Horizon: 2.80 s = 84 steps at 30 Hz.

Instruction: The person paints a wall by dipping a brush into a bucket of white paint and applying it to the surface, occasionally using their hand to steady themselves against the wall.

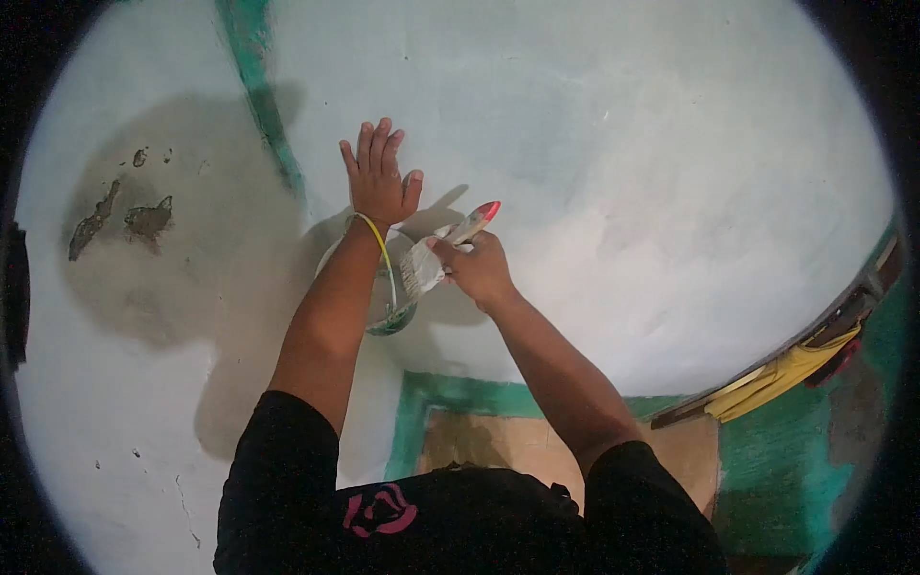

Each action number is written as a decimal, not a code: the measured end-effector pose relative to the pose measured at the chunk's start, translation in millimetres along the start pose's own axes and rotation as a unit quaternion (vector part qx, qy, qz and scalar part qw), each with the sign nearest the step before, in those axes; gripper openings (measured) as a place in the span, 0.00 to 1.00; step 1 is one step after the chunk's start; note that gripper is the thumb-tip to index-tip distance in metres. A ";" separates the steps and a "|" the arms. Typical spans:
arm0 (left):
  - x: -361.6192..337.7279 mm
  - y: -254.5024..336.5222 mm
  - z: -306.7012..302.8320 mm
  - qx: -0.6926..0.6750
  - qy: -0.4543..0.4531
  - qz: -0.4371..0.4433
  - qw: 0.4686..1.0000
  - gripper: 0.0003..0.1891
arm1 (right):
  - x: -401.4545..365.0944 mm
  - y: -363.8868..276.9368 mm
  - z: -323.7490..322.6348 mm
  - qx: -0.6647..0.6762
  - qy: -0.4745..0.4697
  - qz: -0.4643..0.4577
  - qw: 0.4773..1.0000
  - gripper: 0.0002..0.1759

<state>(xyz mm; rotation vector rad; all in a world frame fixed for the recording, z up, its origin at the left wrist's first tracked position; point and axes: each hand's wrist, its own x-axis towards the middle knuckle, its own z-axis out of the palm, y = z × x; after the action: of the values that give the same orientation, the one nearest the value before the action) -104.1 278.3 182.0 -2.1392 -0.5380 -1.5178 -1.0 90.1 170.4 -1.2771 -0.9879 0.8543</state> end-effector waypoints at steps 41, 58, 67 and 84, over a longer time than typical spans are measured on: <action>-7.4 -7.3 17.0 0.017 0.027 0.000 1.000 0.36 | 57.0 20.1 68.9 -0.465 -0.353 -0.158 0.796 0.18; -7.6 -4.9 12.6 0.021 0.019 0.006 1.000 0.36 | 48.1 32.2 70.0 -0.490 -0.426 -0.255 0.717 0.19; -7.5 -2.7 7.6 0.040 -0.005 -0.004 0.999 0.35 | 31.3 18.2 14.3 -0.386 -0.252 -0.245 0.853 0.12; -5.4 -3.0 6.1 0.023 0.020 0.014 0.999 0.34 | 8.9 102.1 -28.7 0.364 0.054 0.171 0.914 0.11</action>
<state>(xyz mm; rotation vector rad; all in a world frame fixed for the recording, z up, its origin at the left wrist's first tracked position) -102.8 283.9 175.6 -2.0698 -0.5221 -1.5147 31.1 99.6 69.4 -0.8324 -0.2859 1.2569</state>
